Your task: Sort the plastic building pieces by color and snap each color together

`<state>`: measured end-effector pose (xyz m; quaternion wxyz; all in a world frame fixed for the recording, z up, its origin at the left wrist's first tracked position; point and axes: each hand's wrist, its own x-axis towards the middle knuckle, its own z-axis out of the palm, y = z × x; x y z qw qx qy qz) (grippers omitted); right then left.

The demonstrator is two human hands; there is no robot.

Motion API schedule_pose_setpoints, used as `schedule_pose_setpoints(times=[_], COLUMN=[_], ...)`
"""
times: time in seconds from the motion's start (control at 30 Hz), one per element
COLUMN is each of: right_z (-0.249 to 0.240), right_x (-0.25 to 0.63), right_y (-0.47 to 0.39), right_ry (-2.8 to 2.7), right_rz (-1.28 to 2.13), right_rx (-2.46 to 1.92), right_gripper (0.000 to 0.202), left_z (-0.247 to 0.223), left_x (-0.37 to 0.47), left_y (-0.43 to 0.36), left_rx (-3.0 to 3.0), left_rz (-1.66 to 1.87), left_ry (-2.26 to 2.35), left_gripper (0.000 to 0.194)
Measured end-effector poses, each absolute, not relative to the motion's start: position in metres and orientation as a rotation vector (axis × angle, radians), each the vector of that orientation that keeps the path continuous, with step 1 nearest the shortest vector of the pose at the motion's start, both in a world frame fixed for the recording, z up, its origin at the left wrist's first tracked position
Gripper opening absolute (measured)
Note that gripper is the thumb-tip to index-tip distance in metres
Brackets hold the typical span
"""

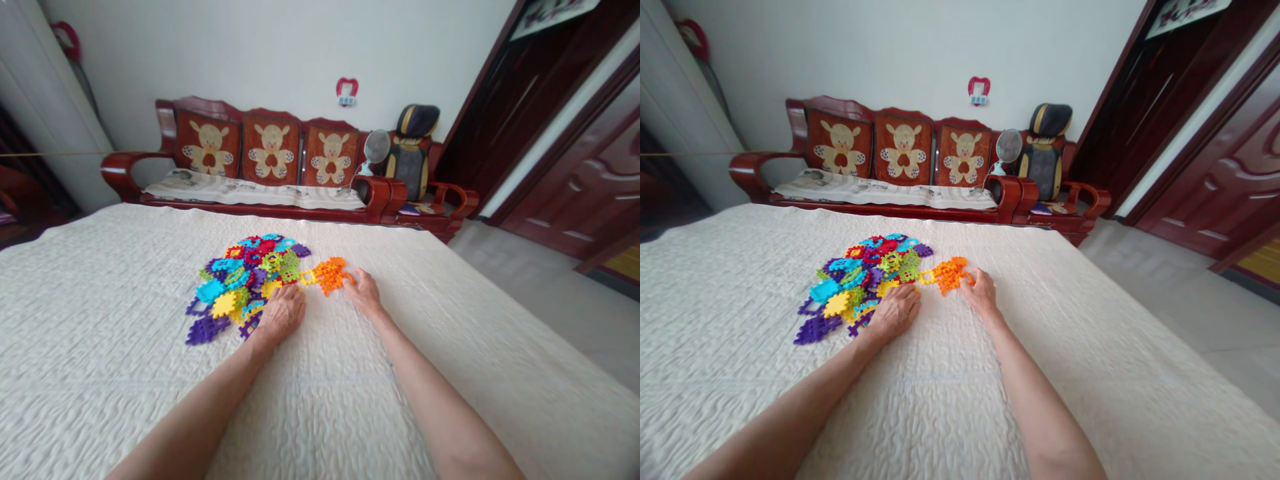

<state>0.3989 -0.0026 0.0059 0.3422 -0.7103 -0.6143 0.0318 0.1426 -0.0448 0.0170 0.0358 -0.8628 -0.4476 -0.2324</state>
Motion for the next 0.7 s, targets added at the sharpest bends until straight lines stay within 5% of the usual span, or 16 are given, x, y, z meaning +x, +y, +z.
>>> schedule_pose_setpoints(times=[0.7], right_z=[-0.002], right_x=[0.467], right_y=[-0.002], right_ry=[-1.389], right_rz=[-0.179], right_rx=[-2.08], right_gripper=[0.047], left_z=[0.014], left_x=[0.136], left_y=[-0.044], left_rx=[-2.668], left_rz=[-0.703], left_ry=[-1.304], left_gripper=[0.018])
